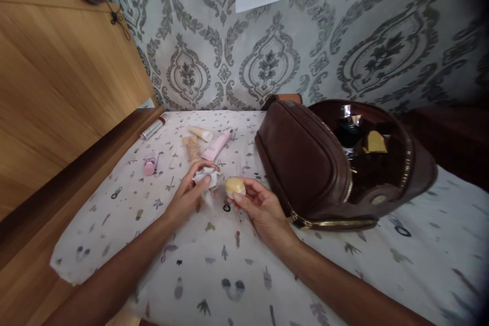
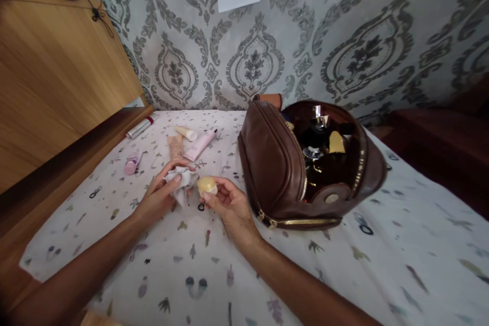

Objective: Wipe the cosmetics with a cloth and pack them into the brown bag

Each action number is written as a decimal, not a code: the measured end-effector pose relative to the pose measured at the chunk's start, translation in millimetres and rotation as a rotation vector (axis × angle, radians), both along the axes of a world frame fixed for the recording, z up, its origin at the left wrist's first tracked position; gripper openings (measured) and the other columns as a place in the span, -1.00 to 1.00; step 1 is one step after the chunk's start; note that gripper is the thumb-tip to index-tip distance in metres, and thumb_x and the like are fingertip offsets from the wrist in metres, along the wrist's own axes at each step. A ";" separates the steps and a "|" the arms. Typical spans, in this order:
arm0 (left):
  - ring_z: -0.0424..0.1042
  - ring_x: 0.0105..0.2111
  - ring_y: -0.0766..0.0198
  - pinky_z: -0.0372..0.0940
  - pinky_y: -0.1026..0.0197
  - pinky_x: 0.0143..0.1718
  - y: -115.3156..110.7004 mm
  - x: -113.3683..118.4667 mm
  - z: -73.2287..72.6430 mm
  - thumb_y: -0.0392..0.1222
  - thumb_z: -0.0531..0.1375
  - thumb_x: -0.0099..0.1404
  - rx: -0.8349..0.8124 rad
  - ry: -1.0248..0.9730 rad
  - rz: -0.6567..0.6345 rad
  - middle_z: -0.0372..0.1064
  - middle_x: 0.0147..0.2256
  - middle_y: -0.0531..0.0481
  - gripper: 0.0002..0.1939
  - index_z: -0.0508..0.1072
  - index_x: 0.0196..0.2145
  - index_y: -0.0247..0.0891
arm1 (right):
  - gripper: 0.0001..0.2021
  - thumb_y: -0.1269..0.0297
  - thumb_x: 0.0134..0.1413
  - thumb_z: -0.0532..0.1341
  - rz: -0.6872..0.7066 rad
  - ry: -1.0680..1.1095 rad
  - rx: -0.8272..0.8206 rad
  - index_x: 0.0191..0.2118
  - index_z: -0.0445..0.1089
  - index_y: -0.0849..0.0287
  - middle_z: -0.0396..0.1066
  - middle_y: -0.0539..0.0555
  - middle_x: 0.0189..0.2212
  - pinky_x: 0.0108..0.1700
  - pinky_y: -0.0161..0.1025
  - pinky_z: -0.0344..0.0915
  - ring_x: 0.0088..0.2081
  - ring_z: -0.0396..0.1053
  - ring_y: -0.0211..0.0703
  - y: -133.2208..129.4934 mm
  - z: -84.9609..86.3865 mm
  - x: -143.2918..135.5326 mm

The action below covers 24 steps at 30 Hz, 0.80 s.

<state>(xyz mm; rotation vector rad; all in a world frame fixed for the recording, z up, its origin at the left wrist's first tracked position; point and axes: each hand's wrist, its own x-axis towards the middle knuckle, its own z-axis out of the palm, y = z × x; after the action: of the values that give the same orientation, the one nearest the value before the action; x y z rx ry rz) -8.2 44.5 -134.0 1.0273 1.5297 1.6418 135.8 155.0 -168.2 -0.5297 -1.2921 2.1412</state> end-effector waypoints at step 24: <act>0.27 0.19 0.08 0.11 0.13 0.20 -3.0 14.9 1.0 0.07 0.07 0.42 -0.071 0.202 -0.150 0.32 0.18 -0.16 -0.50 0.28 0.19 -0.26 | -0.59 0.15 -0.13 0.46 0.029 -0.038 0.225 -0.16 0.37 0.11 0.48 0.00 -0.30 -0.22 -0.28 0.38 -0.29 0.41 -0.21 -4.6 -0.2 2.6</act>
<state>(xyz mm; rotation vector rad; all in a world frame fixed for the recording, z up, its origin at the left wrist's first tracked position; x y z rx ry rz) 6.7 41.5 -133.0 1.2686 1.5856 1.4061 138.4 150.3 -168.3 -0.4624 -1.5463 1.9833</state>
